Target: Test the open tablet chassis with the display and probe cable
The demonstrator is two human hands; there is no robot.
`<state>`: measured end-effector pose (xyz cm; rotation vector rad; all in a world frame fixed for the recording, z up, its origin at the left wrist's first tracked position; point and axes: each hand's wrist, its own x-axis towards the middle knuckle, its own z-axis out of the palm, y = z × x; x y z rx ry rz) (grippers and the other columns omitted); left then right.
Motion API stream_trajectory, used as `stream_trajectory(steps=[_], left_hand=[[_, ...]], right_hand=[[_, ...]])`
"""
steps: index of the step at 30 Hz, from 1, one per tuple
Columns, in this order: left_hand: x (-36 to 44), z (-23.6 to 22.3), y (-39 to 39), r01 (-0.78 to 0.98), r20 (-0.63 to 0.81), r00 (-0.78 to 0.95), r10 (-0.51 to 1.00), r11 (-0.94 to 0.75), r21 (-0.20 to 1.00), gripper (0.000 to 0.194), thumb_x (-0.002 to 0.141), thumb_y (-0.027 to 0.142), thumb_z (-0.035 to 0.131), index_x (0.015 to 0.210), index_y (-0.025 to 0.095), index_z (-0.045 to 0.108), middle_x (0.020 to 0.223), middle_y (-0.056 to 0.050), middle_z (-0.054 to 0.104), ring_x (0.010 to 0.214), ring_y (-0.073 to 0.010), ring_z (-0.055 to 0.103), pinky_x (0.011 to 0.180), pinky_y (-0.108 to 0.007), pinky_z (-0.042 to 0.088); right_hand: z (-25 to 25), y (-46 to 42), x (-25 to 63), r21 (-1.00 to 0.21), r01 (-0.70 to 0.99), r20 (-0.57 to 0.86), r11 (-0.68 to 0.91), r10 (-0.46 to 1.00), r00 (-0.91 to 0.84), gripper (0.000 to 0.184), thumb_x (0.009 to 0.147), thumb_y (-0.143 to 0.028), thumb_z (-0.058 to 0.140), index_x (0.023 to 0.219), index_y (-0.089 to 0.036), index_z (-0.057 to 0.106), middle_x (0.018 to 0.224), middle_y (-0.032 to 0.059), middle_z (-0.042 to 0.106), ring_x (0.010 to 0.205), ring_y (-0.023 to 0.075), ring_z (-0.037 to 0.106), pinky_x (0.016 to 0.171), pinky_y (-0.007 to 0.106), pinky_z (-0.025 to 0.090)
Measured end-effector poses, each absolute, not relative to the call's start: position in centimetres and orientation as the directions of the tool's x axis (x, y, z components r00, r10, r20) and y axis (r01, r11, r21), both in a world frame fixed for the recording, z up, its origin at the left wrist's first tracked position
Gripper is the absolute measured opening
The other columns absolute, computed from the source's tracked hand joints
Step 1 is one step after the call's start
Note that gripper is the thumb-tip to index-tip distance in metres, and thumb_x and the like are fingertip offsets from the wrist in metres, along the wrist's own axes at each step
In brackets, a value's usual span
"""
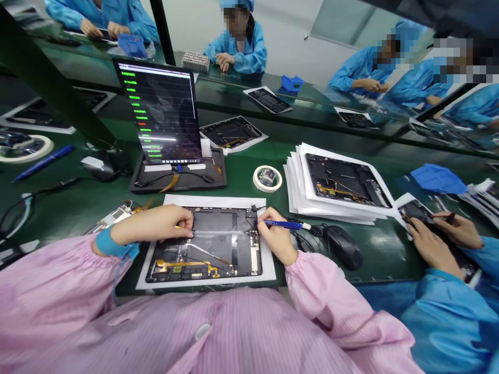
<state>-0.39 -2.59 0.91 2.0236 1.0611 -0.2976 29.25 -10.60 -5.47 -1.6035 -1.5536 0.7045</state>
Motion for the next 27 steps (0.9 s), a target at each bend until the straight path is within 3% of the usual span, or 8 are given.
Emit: stream_trajectory(steps=[6,8,11,13,15,19,23,27], left_hand=[[-1.0,0.3,-2.1,0.707,-0.457,0.690,0.561,-0.389,0.590,0.017,0.074,0.030,0.049,0.072,0.019,0.061,0.068,0.001,0.065,0.061,-0.0132,0.055,0.056,-0.022,0.036],[-1.2,0.0,-1.9,0.689,-0.447,0.706,0.548,-0.390,0.611,0.017,0.071,0.024,0.047,0.074,0.019,0.062,0.070,0.000,0.067,0.063,-0.0132,0.056,0.057,-0.021,0.038],[-1.4,-0.3,-1.8,0.678,-0.442,0.713,0.545,-0.374,0.633,0.019,0.069,0.022,0.047,0.077,0.018,0.064,0.072,-0.001,0.068,0.065,-0.0138,0.059,0.058,-0.021,0.040],[-1.4,-0.5,-1.6,0.675,-0.456,0.712,0.533,-0.342,0.654,0.020,0.068,0.022,0.048,0.079,0.017,0.064,0.072,-0.001,0.068,0.065,-0.0139,0.059,0.058,-0.021,0.041],[-1.5,-0.6,-1.6,0.663,-0.465,0.720,0.515,-0.315,0.679,0.021,0.067,0.021,0.049,0.080,0.017,0.064,0.073,-0.002,0.069,0.064,-0.0137,0.060,0.058,-0.020,0.042],[-1.7,-0.7,-1.4,0.627,-0.430,0.749,0.503,-0.332,0.704,0.019,0.069,0.021,0.051,0.081,0.016,0.065,0.078,-0.002,0.070,0.065,-0.0127,0.059,0.058,-0.020,0.042],[-1.6,-0.7,-1.3,0.641,-0.423,0.742,0.520,-0.364,0.676,0.017,0.073,0.023,0.053,0.080,0.015,0.066,0.073,-0.001,0.068,0.064,-0.0120,0.056,0.057,-0.019,0.040],[-1.5,-0.7,-1.3,0.647,-0.428,0.734,0.528,-0.350,0.677,0.015,0.074,0.022,0.053,0.079,0.016,0.066,0.072,-0.001,0.067,0.064,-0.0119,0.056,0.057,-0.020,0.039]], right_hand=[[-4.1,-10.6,29.2,-0.768,0.614,0.248,0.182,0.969,0.022,0.013,0.087,-0.029,0.052,0.076,-0.021,0.052,0.070,0.0001,0.057,0.065,0.0160,0.056,0.062,0.027,0.043],[-2.7,-9.3,28.5,-0.621,0.740,0.299,0.258,0.951,-0.081,0.010,0.090,-0.029,0.050,0.092,-0.021,0.056,0.083,0.0031,0.062,0.075,0.0182,0.059,0.070,0.030,0.045],[-1.1,-5.8,26.6,-0.283,0.901,0.307,0.328,0.921,-0.239,0.025,0.091,-0.023,0.046,0.113,-0.018,0.056,0.104,0.0105,0.062,0.095,0.0250,0.056,0.083,0.036,0.044],[-0.9,-2.8,25.3,-0.098,0.945,0.260,0.311,0.925,-0.277,0.032,0.089,-0.016,0.042,0.118,-0.012,0.056,0.106,0.0154,0.060,0.101,0.0294,0.052,0.087,0.040,0.042],[-1.1,0.2,24.4,-0.006,0.954,0.204,0.299,0.934,-0.292,0.038,0.087,-0.009,0.038,0.120,-0.008,0.057,0.101,0.0171,0.061,0.100,0.0305,0.052,0.087,0.041,0.041],[-0.4,5.5,25.1,0.015,0.946,0.218,0.325,0.922,-0.320,0.048,0.090,-0.018,0.045,0.136,-0.008,0.043,0.128,0.0192,0.051,0.115,0.0306,0.047,0.095,0.041,0.039],[1.1,9.8,27.7,-0.089,0.990,0.263,0.109,0.961,-0.082,0.071,0.092,-0.049,0.048,0.145,-0.007,0.027,0.150,0.0241,0.019,0.139,0.0360,0.017,0.108,0.050,0.025],[0.6,11.4,29.2,-0.189,0.981,0.152,-0.044,0.986,0.073,0.072,0.092,-0.053,0.042,0.142,-0.003,0.030,0.149,0.0281,0.019,0.140,0.0389,0.013,0.107,0.057,0.023]])
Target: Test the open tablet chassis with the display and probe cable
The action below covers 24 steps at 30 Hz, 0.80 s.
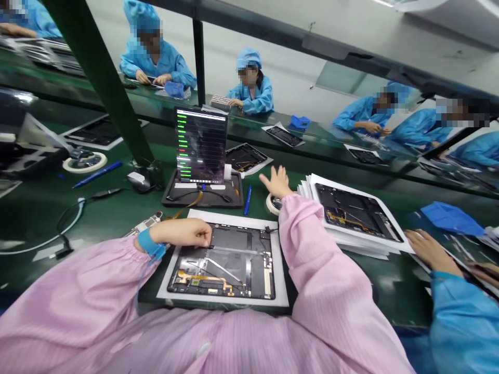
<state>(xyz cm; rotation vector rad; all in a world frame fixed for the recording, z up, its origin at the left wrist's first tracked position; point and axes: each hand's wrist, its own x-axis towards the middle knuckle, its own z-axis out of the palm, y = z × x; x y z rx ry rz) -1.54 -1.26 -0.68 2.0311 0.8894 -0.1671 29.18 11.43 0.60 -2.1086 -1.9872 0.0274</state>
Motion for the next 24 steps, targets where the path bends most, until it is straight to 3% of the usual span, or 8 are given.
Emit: stream_trajectory(steps=[2,4,6,10,13,17,21,24], left_hand=[[-1.6,-0.7,-1.2,0.631,-0.413,0.746,0.523,-0.357,0.688,0.014,0.075,0.021,0.054,0.079,0.016,0.066,0.073,-0.001,0.067,0.066,-0.0119,0.056,0.058,-0.020,0.039],[-1.7,-0.7,-1.1,0.622,-0.401,0.753,0.523,-0.364,0.693,0.014,0.076,0.021,0.054,0.078,0.016,0.066,0.073,-0.001,0.067,0.065,-0.0119,0.056,0.058,-0.020,0.038],[-1.8,-0.7,-1.0,0.606,-0.388,0.759,0.523,-0.352,0.713,0.015,0.078,0.024,0.053,0.080,0.015,0.066,0.071,-0.001,0.066,0.064,-0.0120,0.056,0.058,-0.020,0.038],[-1.9,-0.9,-0.7,0.524,-0.211,0.722,0.659,-0.321,0.789,0.023,0.078,0.036,0.059,0.089,0.015,0.064,0.081,-0.002,0.068,0.073,-0.0144,0.059,0.064,-0.022,0.042],[-1.7,-1.4,-0.4,0.520,-0.017,0.572,0.820,-0.346,0.781,0.024,0.078,0.036,0.062,0.090,0.016,0.062,0.090,-0.004,0.068,0.082,-0.0168,0.061,0.073,-0.025,0.044],[-1.5,-2.3,0.1,0.670,0.105,0.411,0.905,-0.379,0.638,0.013,0.080,0.027,0.059,0.087,0.016,0.063,0.093,-0.006,0.068,0.088,-0.0205,0.061,0.080,-0.030,0.045],[-1.6,-3.2,0.5,0.765,0.103,0.400,0.911,-0.393,0.510,0.018,0.083,0.026,0.054,0.092,0.016,0.066,0.096,-0.008,0.068,0.091,-0.0232,0.061,0.081,-0.032,0.045],[-1.7,-3.5,0.7,0.782,0.075,0.404,0.912,-0.387,0.489,0.021,0.084,0.029,0.053,0.093,0.016,0.067,0.095,-0.008,0.068,0.090,-0.0233,0.062,0.080,-0.032,0.045]], right_hand=[[0.5,10.9,28.8,-0.171,0.985,0.203,0.016,0.979,0.019,0.072,0.090,-0.051,0.047,0.141,-0.002,0.031,0.151,0.0277,0.014,0.141,0.0383,0.008,0.108,0.058,0.019],[1.0,9.2,27.5,-0.163,0.975,0.347,0.151,0.934,-0.087,0.069,0.090,-0.049,0.048,0.141,-0.006,0.031,0.153,0.0237,0.007,0.142,0.0341,0.003,0.111,0.056,0.016],[1.9,6.3,25.7,-0.174,0.929,0.451,0.327,0.865,-0.220,0.061,0.090,-0.046,0.048,0.138,-0.009,0.037,0.154,0.0208,0.010,0.143,0.0305,0.008,0.113,0.052,0.018],[2.0,-1.2,22.1,-0.283,0.799,0.255,0.531,0.844,-0.471,0.051,0.090,-0.043,0.051,0.132,-0.014,0.045,0.152,0.0174,0.019,0.141,0.0277,0.020,0.114,0.044,0.025],[-0.5,-5.3,20.9,-0.409,0.772,0.129,0.486,0.868,-0.479,0.059,0.091,-0.046,0.048,0.140,-0.015,0.034,0.155,0.0173,0.008,0.143,0.0268,0.010,0.114,0.046,0.023],[-4.9,-6.2,21.3,-0.474,0.802,0.135,0.363,0.930,-0.341,0.067,0.091,-0.049,0.048,0.143,-0.014,0.025,0.154,0.0202,0.004,0.143,0.0290,0.007,0.114,0.052,0.021],[-6.7,-5.0,22.2,-0.432,0.839,0.252,0.329,0.938,-0.238,0.059,0.091,-0.044,0.048,0.139,-0.014,0.030,0.150,0.0203,0.021,0.141,0.0306,0.018,0.113,0.056,0.018],[-6.7,-4.5,22.9,-0.442,0.837,0.308,0.323,0.931,-0.197,0.047,0.089,-0.039,0.051,0.128,-0.015,0.042,0.136,0.0184,0.039,0.130,0.0297,0.035,0.108,0.052,0.031]])
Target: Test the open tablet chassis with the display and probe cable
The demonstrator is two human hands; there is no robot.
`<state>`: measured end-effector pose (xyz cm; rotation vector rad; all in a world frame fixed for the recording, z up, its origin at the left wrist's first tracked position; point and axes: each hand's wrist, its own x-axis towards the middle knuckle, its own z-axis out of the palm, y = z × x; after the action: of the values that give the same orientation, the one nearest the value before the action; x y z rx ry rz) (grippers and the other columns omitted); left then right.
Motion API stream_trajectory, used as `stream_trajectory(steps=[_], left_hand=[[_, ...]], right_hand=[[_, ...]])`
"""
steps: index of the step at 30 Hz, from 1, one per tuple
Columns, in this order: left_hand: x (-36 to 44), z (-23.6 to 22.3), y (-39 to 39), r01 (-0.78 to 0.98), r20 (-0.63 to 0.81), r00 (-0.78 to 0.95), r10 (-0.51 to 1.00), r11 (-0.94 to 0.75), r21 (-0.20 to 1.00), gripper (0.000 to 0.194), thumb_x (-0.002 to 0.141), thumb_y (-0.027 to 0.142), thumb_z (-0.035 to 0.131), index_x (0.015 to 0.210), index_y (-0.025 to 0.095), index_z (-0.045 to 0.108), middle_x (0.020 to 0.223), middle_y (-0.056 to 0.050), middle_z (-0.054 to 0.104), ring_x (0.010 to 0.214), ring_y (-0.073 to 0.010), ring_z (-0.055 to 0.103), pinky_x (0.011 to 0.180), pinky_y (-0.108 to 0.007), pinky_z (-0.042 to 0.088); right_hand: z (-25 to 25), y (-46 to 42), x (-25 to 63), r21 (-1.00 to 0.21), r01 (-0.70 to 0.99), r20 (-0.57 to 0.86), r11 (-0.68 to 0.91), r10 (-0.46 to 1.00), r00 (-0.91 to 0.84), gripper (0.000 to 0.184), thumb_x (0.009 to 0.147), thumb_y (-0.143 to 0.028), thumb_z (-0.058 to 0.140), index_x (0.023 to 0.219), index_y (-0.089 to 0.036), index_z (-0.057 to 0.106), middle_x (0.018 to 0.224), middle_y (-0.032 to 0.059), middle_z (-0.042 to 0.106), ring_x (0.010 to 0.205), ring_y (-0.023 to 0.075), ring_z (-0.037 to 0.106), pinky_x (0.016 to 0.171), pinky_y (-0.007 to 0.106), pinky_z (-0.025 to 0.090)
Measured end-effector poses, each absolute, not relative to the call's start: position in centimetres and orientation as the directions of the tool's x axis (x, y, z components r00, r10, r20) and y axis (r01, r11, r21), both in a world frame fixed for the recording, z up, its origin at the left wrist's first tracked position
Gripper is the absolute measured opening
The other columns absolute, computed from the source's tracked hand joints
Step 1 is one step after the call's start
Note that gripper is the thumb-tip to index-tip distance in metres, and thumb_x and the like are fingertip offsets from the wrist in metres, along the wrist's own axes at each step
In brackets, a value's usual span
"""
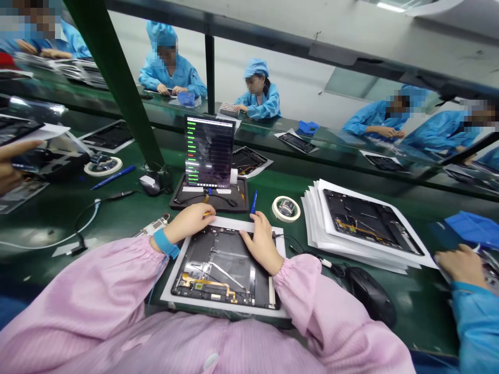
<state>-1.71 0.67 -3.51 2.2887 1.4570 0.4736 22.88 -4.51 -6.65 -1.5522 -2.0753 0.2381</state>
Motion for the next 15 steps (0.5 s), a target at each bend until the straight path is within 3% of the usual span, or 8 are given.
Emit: stream_trajectory(steps=[4,12,15], left_hand=[[-1.7,-3.3,0.5,0.790,0.060,0.399,0.915,-0.377,0.483,0.018,0.081,0.031,0.057,0.087,0.017,0.068,0.089,-0.007,0.068,0.083,-0.0217,0.062,0.076,-0.030,0.044],[-1.6,-2.9,-0.1,0.754,0.121,0.438,0.891,-0.437,0.490,0.027,0.071,0.044,0.069,0.077,0.017,0.065,0.088,-0.005,0.061,0.080,-0.0201,0.060,0.072,-0.029,0.044],[-1.6,-2.4,0.0,0.709,0.188,0.388,0.902,-0.423,0.564,0.035,0.074,0.052,0.065,0.076,0.017,0.064,0.085,-0.005,0.062,0.079,-0.0200,0.059,0.073,-0.029,0.043]], right_hand=[[-6.3,-4.2,23.7,-0.438,0.839,0.311,0.324,0.930,-0.197,0.031,0.086,-0.036,0.058,0.110,-0.018,0.052,0.112,0.0122,0.052,0.109,0.0272,0.049,0.094,0.045,0.041],[-5.2,-3.6,23.7,-0.388,0.839,0.208,0.382,0.923,-0.324,0.010,0.088,-0.028,0.060,0.090,-0.020,0.055,0.088,0.0038,0.057,0.086,0.0216,0.049,0.077,0.036,0.039],[-5.3,-3.6,23.3,-0.396,0.815,0.233,0.422,0.905,-0.356,0.010,0.090,-0.023,0.054,0.080,-0.020,0.052,0.085,0.0041,0.056,0.084,0.0209,0.048,0.076,0.034,0.039]])
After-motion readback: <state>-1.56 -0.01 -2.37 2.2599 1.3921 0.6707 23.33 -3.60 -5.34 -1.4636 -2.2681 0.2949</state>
